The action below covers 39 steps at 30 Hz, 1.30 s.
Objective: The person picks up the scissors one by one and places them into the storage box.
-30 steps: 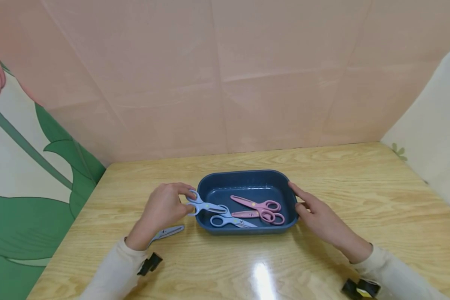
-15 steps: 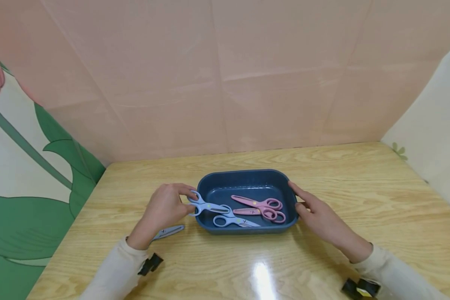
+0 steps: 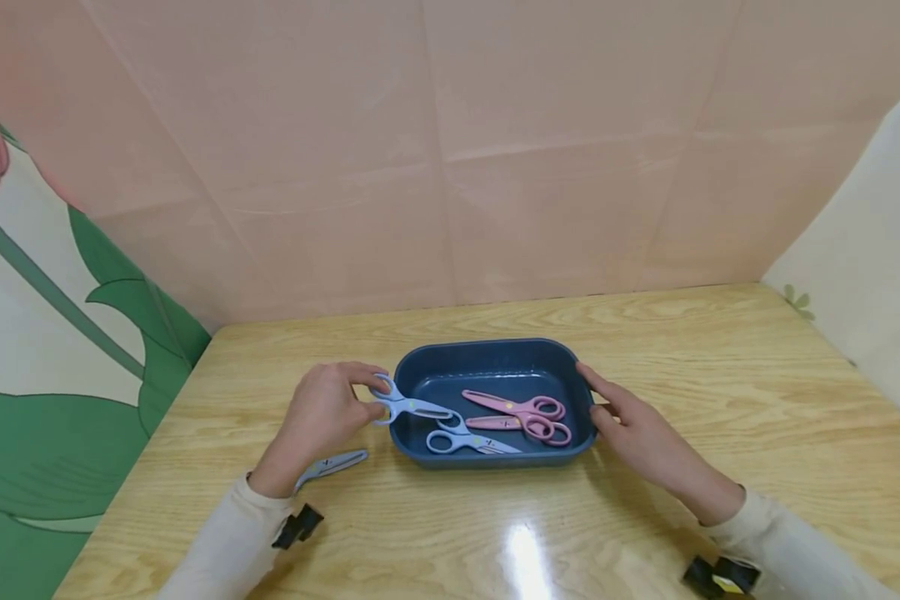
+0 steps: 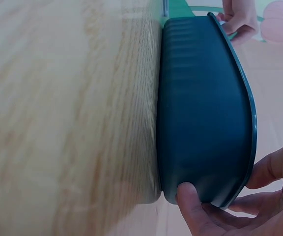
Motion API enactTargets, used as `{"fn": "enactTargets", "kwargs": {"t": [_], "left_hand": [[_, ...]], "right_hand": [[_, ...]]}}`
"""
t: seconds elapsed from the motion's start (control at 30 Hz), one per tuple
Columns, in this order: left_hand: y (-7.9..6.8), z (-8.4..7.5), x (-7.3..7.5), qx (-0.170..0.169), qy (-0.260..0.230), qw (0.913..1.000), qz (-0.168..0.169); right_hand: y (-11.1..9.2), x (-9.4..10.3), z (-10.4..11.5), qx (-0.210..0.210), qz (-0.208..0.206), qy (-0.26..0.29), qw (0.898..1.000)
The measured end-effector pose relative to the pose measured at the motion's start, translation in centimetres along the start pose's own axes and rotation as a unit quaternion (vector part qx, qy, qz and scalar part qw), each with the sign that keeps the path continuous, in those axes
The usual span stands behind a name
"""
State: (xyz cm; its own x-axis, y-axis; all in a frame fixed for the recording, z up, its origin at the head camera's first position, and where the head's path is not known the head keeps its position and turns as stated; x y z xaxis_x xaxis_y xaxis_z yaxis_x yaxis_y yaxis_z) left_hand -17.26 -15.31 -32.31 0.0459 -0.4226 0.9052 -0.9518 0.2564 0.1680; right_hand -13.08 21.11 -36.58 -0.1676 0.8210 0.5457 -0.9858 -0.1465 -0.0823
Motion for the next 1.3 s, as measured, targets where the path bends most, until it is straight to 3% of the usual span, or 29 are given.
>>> {"fn": "enactTargets", "kwargs": {"t": [0.13, 0.67, 1.3], "left_hand": [[0.1, 0.1, 0.1, 0.001, -0.009, 0.9999, -0.011], [0.6, -0.2, -1.4, 0.014, 0.0, 0.9998, 0.016], [1.0, -2.2, -2.0, -0.002, 0.063, 0.9974, 0.035]], "right_hand": [[0.0, 0.1, 0.0, 0.001, 0.0, 0.003, 1.0], [0.0, 0.1, -0.1, -0.001, 0.001, 0.013, 1.0], [0.0, 0.0, -0.1, 0.006, 0.0, 0.017, 1.0]]}}
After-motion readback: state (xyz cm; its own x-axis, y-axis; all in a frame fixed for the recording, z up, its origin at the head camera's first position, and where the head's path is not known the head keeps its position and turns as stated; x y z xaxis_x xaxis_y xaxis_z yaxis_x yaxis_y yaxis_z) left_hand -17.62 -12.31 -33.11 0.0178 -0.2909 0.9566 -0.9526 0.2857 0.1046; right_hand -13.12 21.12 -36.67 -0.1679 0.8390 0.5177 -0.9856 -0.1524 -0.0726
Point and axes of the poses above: each hand's wrist, its own y-axis towards the middle knuckle, its own x-axis out of the back of the hand, z = x × y, the point moved 1 cm from there along y, towards the middle knuckle, and after that the axes turned 9 degrees about y, right-handed, at the moved point
